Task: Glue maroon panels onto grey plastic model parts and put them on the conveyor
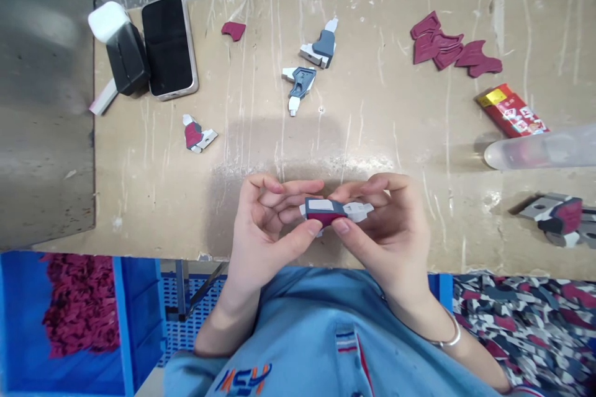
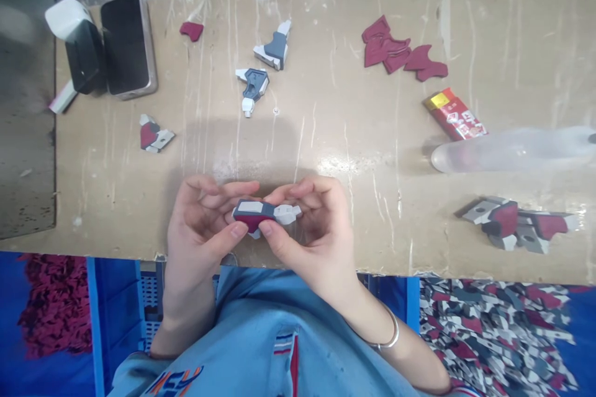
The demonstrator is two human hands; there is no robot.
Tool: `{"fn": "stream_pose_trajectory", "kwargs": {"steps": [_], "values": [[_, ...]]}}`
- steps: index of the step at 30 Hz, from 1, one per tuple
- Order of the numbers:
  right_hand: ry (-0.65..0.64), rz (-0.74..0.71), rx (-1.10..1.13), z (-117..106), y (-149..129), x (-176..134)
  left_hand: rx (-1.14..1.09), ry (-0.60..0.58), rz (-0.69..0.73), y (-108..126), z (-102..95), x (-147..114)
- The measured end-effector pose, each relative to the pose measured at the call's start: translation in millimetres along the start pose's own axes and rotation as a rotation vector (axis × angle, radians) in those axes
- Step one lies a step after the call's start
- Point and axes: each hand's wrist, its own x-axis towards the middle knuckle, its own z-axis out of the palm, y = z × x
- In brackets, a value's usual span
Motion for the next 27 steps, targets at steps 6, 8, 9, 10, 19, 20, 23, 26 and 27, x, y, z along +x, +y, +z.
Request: {"fn": "stream_pose_trajectory", "kwargs": {"steps": [6, 8, 9, 10, 19, 20, 23, 26, 27], "values": [[-0.030, 0.008, -0.071, -3.7, -6.8, 6.1, 0.074, -0.014, -0.009, 1.7, 0.3, 0.8], [-0.024, 0.006, -0.078, -3.8, -6.5, 6.8, 0.079, 0.012, -0.022, 1.9, 1.5, 0.6], [-0.018, 0.002, -0.080, -3.6, -6.1, 6.8, 0.080, 0.022, -0.024, 1.8, 2.1, 0.4], [-0.012, -0.004, -0.082, -3.4, -5.6, 6.7, 0.083, 0.027, -0.025, 1.7, 2.6, 0.2], [0.029, -0.067, -0.060, 2.5, -1.0, 0.2, 0.112, 0.034, 0.012, 3.1, 6.0, -2.0], [0.032, -0.074, -0.058, 3.2, -0.4, -0.4, 0.114, 0.038, 0.015, 3.4, 6.6, -2.1], [0.029, -0.084, -0.058, 4.6, 0.8, -1.4, 0.135, 0.063, 0.018, 3.6, 9.0, -2.8], [0.026, -0.083, -0.045, 6.0, 1.3, -1.3, 0.150, 0.091, 0.035, 2.7, 11.1, -4.0], [0.026, -0.080, -0.040, 6.5, 1.4, -1.1, 0.152, 0.097, 0.046, 2.2, 11.5, -4.4]]}}
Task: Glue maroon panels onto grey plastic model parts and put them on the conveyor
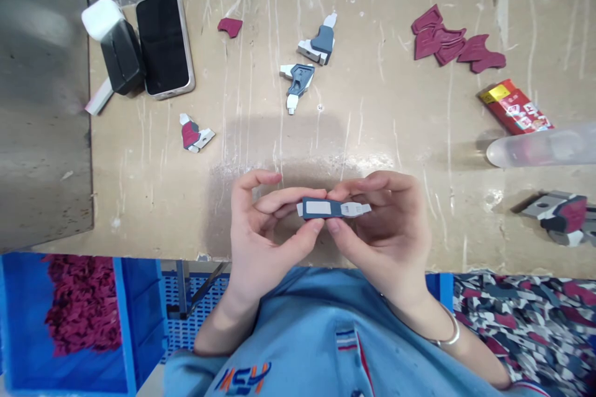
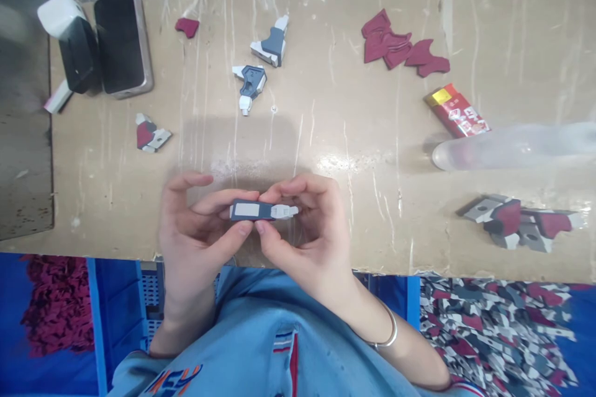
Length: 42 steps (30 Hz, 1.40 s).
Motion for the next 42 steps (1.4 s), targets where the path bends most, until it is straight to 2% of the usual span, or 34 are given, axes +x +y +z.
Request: {"fn": "stream_pose_trajectory", "kwargs": {"steps": [6, 11, 14, 17, 19, 22, 24, 25, 27, 30, 32, 37, 39, 41, 42], "values": [[0.001, -0.022, 0.002, 0.3, -0.2, -0.1, 0.057, 0.017, 0.091, -3.2, 1.1, 0.1], [-0.053, -0.014, 0.024, 1.1, 3.4, 0.1, 0.084, 0.044, 0.138, -3.9, 2.5, 0.5], [-0.112, -0.072, -0.019, 0.1, 3.1, -0.4, 0.068, 0.072, 0.135, -2.8, 1.4, -3.1], [-0.145, -0.209, -0.216, -18.1, -3.6, -0.7, 0.106, 0.116, 0.125, -3.3, -4.0, -3.7], [-0.032, -0.311, -0.419, -45.3, -10.9, -3.1, 0.138, 0.145, 0.123, -4.9, -7.9, 0.9], [0.357, -0.432, -0.768, -101.4, -19.4, -12.5, 0.162, 0.174, 0.117, -5.4, -9.4, 9.3], [0.548, -0.443, -1.004, -137.7, -18.0, -18.4, 0.175, 0.169, 0.110, -3.5, -8.3, 11.4], [0.582, -0.423, -1.110, -152.7, -14.7, -20.1, 0.179, 0.158, 0.114, -2.2, -7.7, 11.1], [0.564, -0.344, -1.258, -174.2, -4.8, -21.1, 0.194, 0.120, 0.135, 0.2, -7.1, 9.0], [0.483, -0.256, -1.336, -192.2, 7.2, -27.0, 0.212, 0.047, 0.157, 1.8, -6.6, 5.4], [0.491, -0.252, -1.345, -204.6, 7.1, -42.9, 0.200, 0.031, 0.162, 1.8, -5.5, 4.3], [0.702, -0.263, -1.405, -242.3, -12.0, -115.5, 0.160, -0.005, 0.178, 1.2, -1.4, 5.2], [0.776, -0.275, -1.430, -240.0, -14.0, -130.0, 0.143, -0.015, 0.193, 1.5, -0.8, 5.1], [0.777, -0.300, -1.438, -220.0, -7.2, -122.2, 0.142, -0.030, 0.221, 2.3, -1.8, 3.1], [0.738, -0.314, -1.437, -205.4, -1.2, -110.3, 0.147, -0.033, 0.229, 2.7, -3.0, 1.3]]}}
